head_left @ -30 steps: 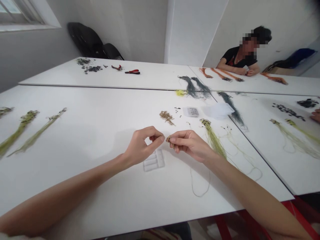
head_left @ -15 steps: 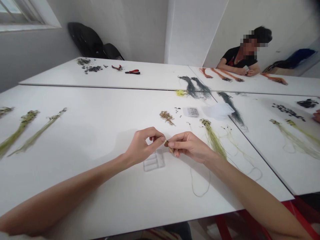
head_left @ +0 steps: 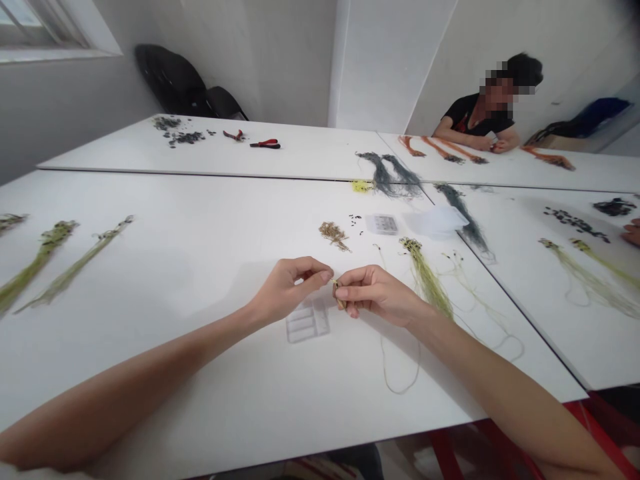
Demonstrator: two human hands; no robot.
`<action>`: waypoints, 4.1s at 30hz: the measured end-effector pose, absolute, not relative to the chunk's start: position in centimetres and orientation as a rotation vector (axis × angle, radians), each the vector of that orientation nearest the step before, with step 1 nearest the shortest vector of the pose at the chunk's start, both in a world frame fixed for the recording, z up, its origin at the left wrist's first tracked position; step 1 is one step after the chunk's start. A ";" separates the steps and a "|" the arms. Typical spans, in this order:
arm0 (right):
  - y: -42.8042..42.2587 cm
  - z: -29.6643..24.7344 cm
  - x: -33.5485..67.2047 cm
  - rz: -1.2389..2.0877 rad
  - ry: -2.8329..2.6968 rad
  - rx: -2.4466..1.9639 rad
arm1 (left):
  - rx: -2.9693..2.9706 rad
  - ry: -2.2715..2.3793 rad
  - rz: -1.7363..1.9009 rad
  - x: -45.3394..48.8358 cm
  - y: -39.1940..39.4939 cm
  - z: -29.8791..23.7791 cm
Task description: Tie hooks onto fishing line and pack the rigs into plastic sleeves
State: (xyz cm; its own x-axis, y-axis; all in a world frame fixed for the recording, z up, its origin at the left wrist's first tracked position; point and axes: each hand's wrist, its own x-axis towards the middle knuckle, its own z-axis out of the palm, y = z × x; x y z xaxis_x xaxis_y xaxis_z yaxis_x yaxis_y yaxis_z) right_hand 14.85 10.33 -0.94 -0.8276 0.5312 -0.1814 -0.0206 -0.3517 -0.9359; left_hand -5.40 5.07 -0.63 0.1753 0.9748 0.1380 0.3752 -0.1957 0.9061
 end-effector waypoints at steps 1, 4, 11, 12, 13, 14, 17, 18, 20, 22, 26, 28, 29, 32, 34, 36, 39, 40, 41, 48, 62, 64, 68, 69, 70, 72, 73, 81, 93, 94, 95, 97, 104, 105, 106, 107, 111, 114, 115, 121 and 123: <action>10.3 -0.9 14.8 2.233 -1.523 -0.672 | 1.674 1.282 1.010 -5.4 5.1 -0.6; 10.3 -0.9 14.8 2.244 -1.499 -0.687 | 1.638 1.249 1.022 -5.5 5.1 -0.5; 10.3 -0.8 14.8 2.237 -1.457 -0.689 | 1.734 1.281 0.973 -5.6 5.1 -0.4; 10.3 -0.7 14.8 2.236 -1.446 -0.690 | 1.767 1.282 0.952 -5.7 5.1 -0.4; 10.3 -0.7 14.8 2.237 -1.435 -0.690 | 1.797 1.274 0.931 -5.7 5.0 -0.4; 10.3 -0.7 14.8 2.238 -1.428 -0.689 | 1.822 1.261 0.920 -5.7 5.0 -0.4; 10.3 -0.7 14.8 2.237 -1.431 -0.687 | 1.845 1.260 0.953 -5.7 4.9 -0.4; 10.3 -0.7 14.8 2.234 -1.438 -0.689 | 1.840 1.274 0.977 -5.6 4.8 -0.4; 10.3 -0.8 14.8 2.228 -1.453 -0.695 | 1.835 1.279 1.007 -5.6 4.8 -0.4; 10.3 -0.8 14.8 2.220 -1.467 -0.700 | 1.854 1.252 1.004 -5.6 4.9 -0.4; 10.4 -0.9 14.8 2.206 -1.471 -0.709 | 1.896 1.242 0.981 -5.6 5.0 -0.4; 10.4 -0.9 14.9 2.209 -1.471 -0.711 | 1.908 1.247 0.978 -5.6 5.1 -0.4; 10.4 -0.9 14.8 2.211 -1.473 -0.712 | 1.915 1.248 0.975 -5.7 5.1 -0.4; 10.4 -0.8 14.8 2.207 -1.486 -0.712 | 1.935 1.248 0.961 -5.8 5.1 -0.5; 10.4 -0.8 14.9 2.203 -1.495 -0.703 | 1.917 1.246 0.947 -5.8 5.1 -0.4; 10.4 -0.8 14.9 2.202 -1.502 -0.688 | 1.846 1.225 0.916 -5.7 5.0 -0.2; 10.4 -0.8 14.9 2.196 -1.507 -0.672 | 1.717 1.147 0.880 -5.4 4.8 0.0; 10.4 -0.8 14.9 2.194 -1.507 -0.670 | 1.693 1.118 0.882 -5.4 4.8 0.1; 10.4 -0.8 14.8 2.191 -1.508 -0.668 | 1.679 1.093 0.893 -5.3 4.8 0.1; 10.3 -0.9 14.9 2.181 -1.504 -0.692 | 1.699 1.149 0.928 -5.5 5.1 -0.1; 10.3 -0.9 14.8 2.206 -1.498 -0.703 | 1.818 1.304 0.968 -5.5 4.9 -0.2; 10.3 -0.9 14.8 2.207 -1.497 -0.699 | 1.833 1.315 0.971 -5.4 4.8 -0.2; 10.3 -0.8 14.8 2.204 -1.501 -0.691 | 1.844 1.344 0.968 -5.3 4.7 -0.1; 10.3 -0.8 14.8 2.202 -1.502 -0.691 | 1.842 1.352 0.967 -5.3 4.7 -0.1; 10.3 -0.8 14.8 2.201 -1.501 -0.690 | 1.839 1.357 0.967 -5.3 4.7 -0.1; 10.4 -0.9 14.7 2.199 -1.502 -0.688 | 1.832 1.361 0.973 -5.2 4.6 -0.2; 10.4 -0.9 14.8 2.198 -1.504 -0.688 | 1.829 1.360 0.979 -5.2 4.6 -0.2; 10.4 -0.8 14.8 2.187 -1.520 -0.683 | 1.812 1.370 1.008 -5.2 4.6 -0.4; 10.4 -1.0 14.8 2.151 -1.498 -0.715 | 1.694 1.310 0.927 -5.4 4.8 0.0; 10.4 -1.0 14.9 2.144 -1.495 -0.719 | 1.676 1.293 0.922 -5.4 4.8 0.0; 10.5 -1.0 14.9 2.137 -1.492 -0.724 | 1.660 1.281 0.922 -5.5 4.8 0.0; 10.6 -1.1 14.9 2.122 -1.492 -0.729 | 1.626 1.270 0.936 -5.5 4.8 0.0; 10.5 -1.0 14.8 2.051 -1.525 -0.736 | 1.466 1.224 0.914 -5.7 5.1 0.9; 10.5 -1.0 14.8 2.045 -1.527 -0.741 | 1.455 1.221 0.905 -5.7 5.1 1.1; 10.5 -1.0 14.8 2.041 -1.528 -0.744 | 1.447 1.225 0.895 -5.7 5.1 1.2; 10.5 -1.0 14.8 2.039 -1.529 -0.746 | 1.439 1.230 0.887 -5.7 5.1 1.4; 10.4 -1.0 14.8 2.037 -1.537 -0.749 | 1.369 1.215 0.877 -5.6 5.2 1.3; 10.3 -1.0 14.8 2.022 -1.544 -0.758 | 1.296 1.189 0.881 -5.5 5.2 0.8; 10.3 -1.0 14.7 2.007 -1.550 -0.765 | 1.276 1.184 0.884 -5.5 5.2 0.7; 10.0 -1.3 14.5 1.806 -1.576 -0.788 | 1.251 1.142 0.970 -4.9 5.0 0.1; 9.9 -1.5 14.4 1.718 -1.593 -0.801 | 1.257 1.138 1.009 -4.7 4.9 0.0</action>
